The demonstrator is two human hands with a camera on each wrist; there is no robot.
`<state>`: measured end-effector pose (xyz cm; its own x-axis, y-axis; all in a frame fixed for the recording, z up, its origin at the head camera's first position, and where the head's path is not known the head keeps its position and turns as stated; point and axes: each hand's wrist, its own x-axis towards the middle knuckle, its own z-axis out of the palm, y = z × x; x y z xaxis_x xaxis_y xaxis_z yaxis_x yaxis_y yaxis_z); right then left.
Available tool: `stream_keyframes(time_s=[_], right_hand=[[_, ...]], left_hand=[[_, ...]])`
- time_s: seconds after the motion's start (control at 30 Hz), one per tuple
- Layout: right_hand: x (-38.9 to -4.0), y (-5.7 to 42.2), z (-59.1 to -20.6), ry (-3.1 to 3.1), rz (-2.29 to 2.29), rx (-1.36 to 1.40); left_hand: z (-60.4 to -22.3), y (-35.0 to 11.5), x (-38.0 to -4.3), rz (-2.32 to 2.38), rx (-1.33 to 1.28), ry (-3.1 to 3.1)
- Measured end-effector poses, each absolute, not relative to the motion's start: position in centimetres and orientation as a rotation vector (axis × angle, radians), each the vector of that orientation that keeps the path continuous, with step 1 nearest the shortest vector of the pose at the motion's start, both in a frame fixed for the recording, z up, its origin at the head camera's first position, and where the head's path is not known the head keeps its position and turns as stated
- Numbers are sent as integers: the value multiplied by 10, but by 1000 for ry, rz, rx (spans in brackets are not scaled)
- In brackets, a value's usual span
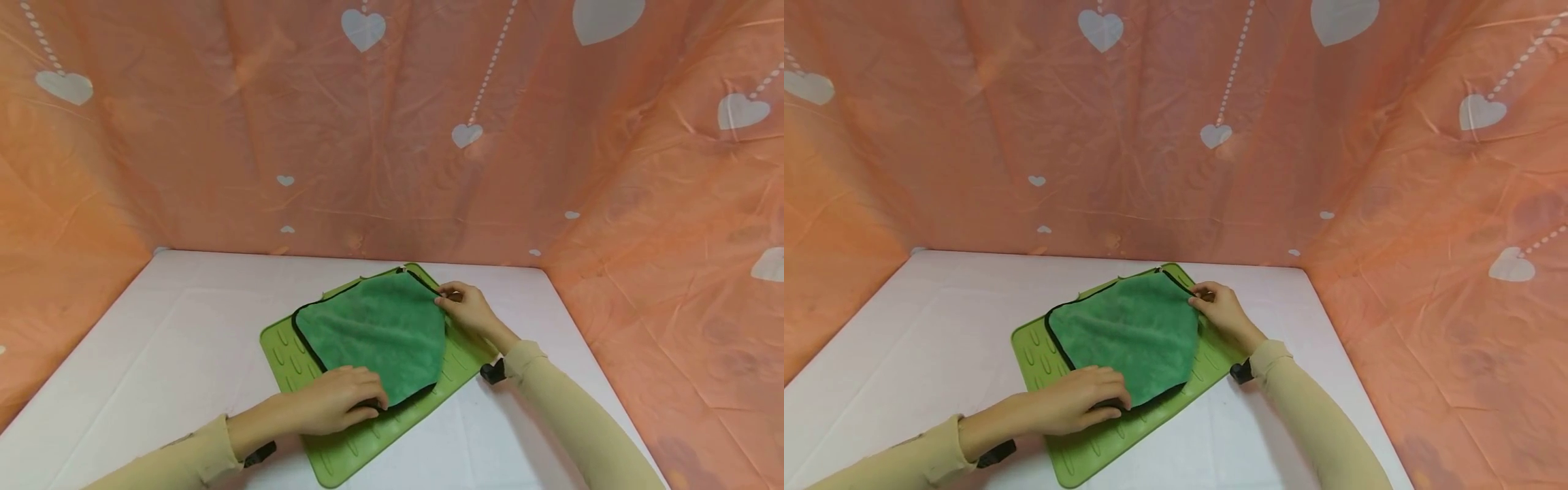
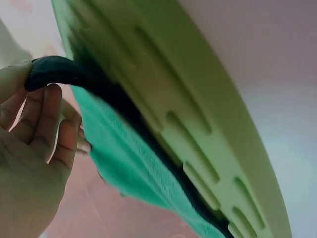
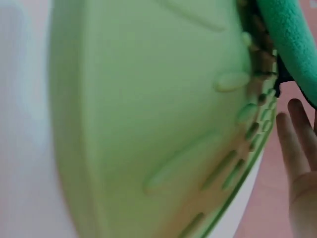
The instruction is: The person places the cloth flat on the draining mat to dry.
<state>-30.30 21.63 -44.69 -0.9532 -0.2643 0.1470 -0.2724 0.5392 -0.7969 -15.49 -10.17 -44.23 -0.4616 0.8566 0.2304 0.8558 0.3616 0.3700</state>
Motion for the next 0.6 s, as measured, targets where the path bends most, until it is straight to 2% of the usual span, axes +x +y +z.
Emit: stream_keyframes(time_s=[0.13, 0.37, 0.6], right_hand=[[-299, 217, -440, -2713, 1495, 464], [-297, 222, -436, -2731, 1354, 485], [-298, 230, -450, -2792, 1260, 505]], left_hand=[[-437, -110, -156, 783, 1601, 2604], [-436, -124, -156, 808, 1596, 2624], [-447, -126, -150, 724, 1605, 2607]])
